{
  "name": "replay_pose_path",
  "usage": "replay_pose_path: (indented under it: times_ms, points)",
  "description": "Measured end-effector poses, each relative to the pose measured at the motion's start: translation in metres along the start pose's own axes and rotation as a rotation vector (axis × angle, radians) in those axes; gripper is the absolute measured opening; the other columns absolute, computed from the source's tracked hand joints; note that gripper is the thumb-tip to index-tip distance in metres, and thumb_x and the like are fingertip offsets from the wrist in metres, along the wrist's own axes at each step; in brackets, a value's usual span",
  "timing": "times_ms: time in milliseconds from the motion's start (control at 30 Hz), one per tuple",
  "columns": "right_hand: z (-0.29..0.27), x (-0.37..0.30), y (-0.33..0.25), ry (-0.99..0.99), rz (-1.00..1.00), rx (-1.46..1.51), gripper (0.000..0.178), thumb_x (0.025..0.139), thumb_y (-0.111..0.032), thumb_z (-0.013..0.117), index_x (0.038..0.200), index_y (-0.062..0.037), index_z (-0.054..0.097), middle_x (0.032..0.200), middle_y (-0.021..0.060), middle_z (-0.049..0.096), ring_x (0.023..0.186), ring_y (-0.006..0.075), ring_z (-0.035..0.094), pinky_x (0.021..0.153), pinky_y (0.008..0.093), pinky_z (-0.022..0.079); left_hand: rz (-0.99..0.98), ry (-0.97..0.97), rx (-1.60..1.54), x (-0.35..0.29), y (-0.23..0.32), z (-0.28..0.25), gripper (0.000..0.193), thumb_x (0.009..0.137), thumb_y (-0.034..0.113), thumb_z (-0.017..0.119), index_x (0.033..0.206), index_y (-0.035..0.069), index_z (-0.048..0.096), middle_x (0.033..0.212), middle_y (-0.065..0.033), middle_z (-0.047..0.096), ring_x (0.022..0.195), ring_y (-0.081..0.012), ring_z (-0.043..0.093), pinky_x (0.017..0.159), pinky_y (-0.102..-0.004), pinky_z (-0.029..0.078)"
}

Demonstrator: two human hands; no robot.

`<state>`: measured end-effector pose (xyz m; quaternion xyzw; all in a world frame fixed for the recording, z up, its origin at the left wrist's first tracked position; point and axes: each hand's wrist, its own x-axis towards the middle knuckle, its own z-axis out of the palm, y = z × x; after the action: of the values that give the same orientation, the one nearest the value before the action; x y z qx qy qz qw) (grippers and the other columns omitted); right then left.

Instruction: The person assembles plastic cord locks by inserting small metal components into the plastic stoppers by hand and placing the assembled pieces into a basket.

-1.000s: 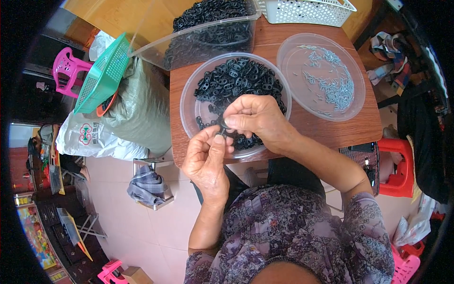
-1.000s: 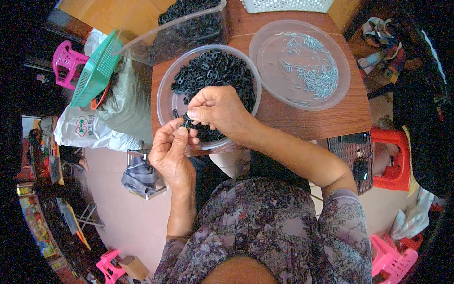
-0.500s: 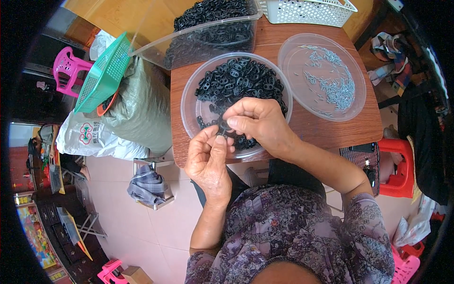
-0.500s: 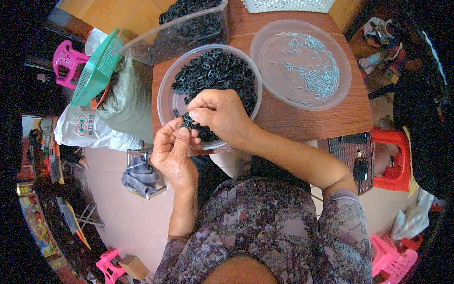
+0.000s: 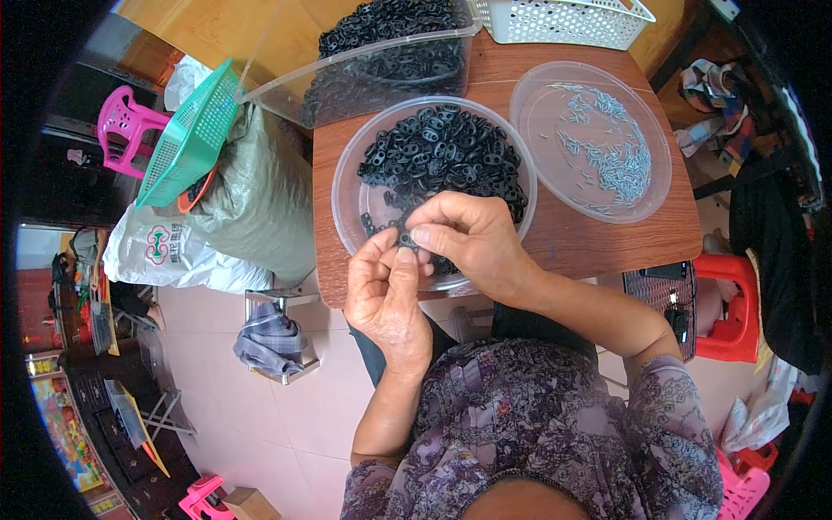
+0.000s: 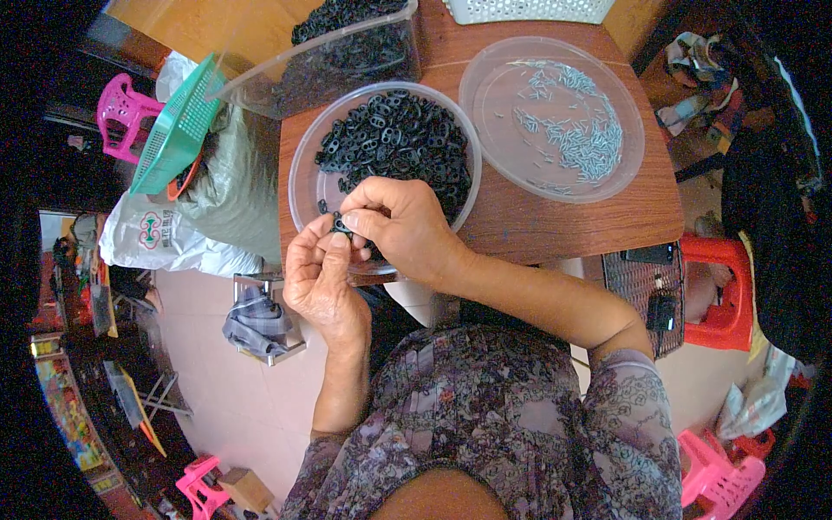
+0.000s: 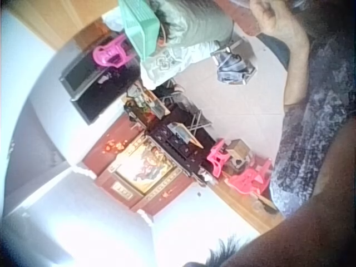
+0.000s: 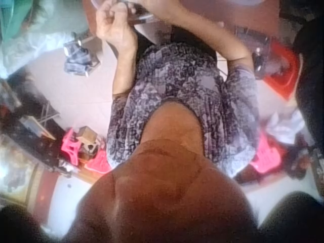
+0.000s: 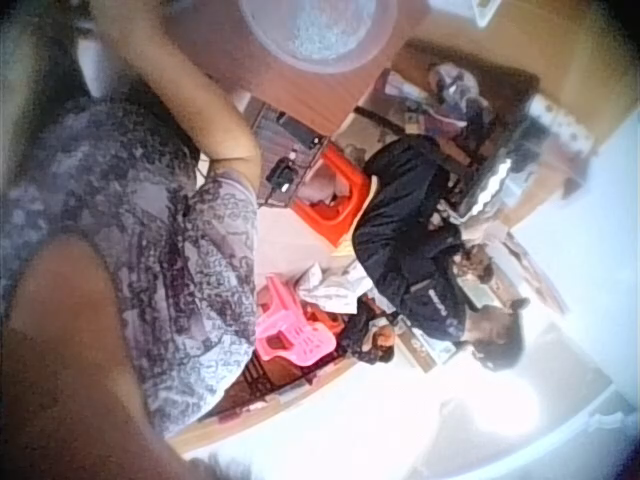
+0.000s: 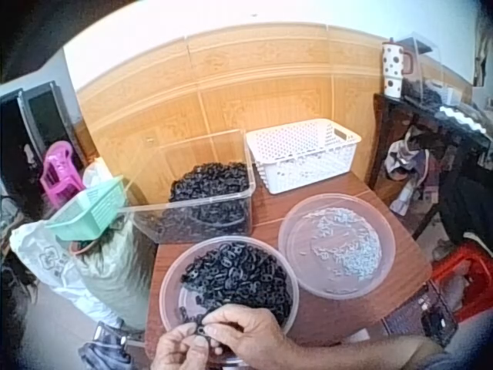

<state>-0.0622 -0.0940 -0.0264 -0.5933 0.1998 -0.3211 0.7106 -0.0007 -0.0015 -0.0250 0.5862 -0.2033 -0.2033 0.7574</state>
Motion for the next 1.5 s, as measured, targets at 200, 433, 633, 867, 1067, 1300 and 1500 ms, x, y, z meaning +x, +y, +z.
replay_pose_path:
  times_ms: [200,433,633,867,1067,1300,1500]
  points:
    - [0.0,-0.004,-0.007,-0.035,0.084,-0.046,0.007,0.081,0.0,0.054,0.084,0.0042,0.059,0.071,0.0025,0.058,0.063,0.0058,0.054,0.056,0.02,0.045,-0.014,0.021,-0.056,-0.002,0.0,0.002,0.025,0.084,0.001,0.054,0.107,-0.006,0.05,0.075,-0.0049,0.059,0.063,-0.0073,0.055,0.057,-0.0181,0.047]
    - [-0.003,-0.007,-0.005,-0.029,-0.043,-0.223,0.011,0.079,0.0,0.055,0.089,0.0022,0.059,0.076,0.0043,0.054,0.067,0.0063,0.052,0.059,0.0209,0.043,-0.048,-0.05,-0.083,-0.001,0.002,-0.001,0.029,0.083,0.001,0.054,0.11,-0.008,0.051,0.075,-0.0048,0.058,0.062,-0.0083,0.053,0.059,-0.0202,0.046]
    - [-0.005,-0.009,-0.007,-0.058,-0.25,-0.427,0.019,0.072,-0.002,0.062,0.091,0.0002,0.059,0.075,0.004,0.052,0.065,0.0096,0.047,0.057,0.0219,0.04,-0.055,-0.053,-0.095,0.0,0.004,-0.002,0.029,0.082,-0.002,0.054,0.11,-0.009,0.053,0.092,-0.0104,0.059,0.075,-0.0126,0.057,0.068,-0.0226,0.048]
    - [-0.009,-0.009,-0.003,-0.052,-0.438,-0.537,0.026,0.068,-0.003,0.065,0.093,-0.0011,0.059,0.076,0.0053,0.054,0.068,0.0154,0.047,0.057,0.0256,0.04,-0.102,-0.095,-0.116,-0.002,0.01,-0.003,0.031,0.082,-0.001,0.054,0.112,-0.009,0.051,0.102,-0.0146,0.058,0.083,-0.0148,0.058,0.074,-0.0245,0.048]
    - [-0.006,-0.011,-0.002,0.012,-0.498,-0.485,0.019,0.068,-0.011,0.059,0.084,-0.0001,0.057,0.071,0.009,0.052,0.068,0.0253,0.048,0.062,0.0347,0.04,-0.039,-0.127,-0.113,-0.006,0.008,-0.002,0.032,0.083,0.002,0.054,0.113,-0.009,0.05,0.103,-0.0143,0.058,0.085,-0.0151,0.057,0.075,-0.0257,0.048]
    - [-0.002,-0.014,-0.002,0.039,-0.594,-0.562,0.019,0.07,-0.011,0.059,0.085,0.0008,0.056,0.075,0.0109,0.053,0.068,0.0271,0.048,0.061,0.0358,0.041,0.018,-0.062,-0.108,-0.011,-0.001,-0.003,0.03,0.084,0.006,0.056,0.11,-0.009,0.051,0.096,-0.0111,0.058,0.082,-0.0136,0.056,0.074,-0.0246,0.047]
    - [0.001,-0.016,0.002,0.07,-0.676,-0.553,0.023,0.069,-0.006,0.061,0.088,0.0008,0.053,0.078,0.0119,0.054,0.069,0.0287,0.049,0.06,0.0372,0.041,0.024,-0.026,-0.143,-0.013,-0.001,0.0,0.026,0.084,0.006,0.056,0.106,-0.008,0.054,0.096,-0.0103,0.059,0.082,-0.012,0.055,0.075,-0.023,0.045]
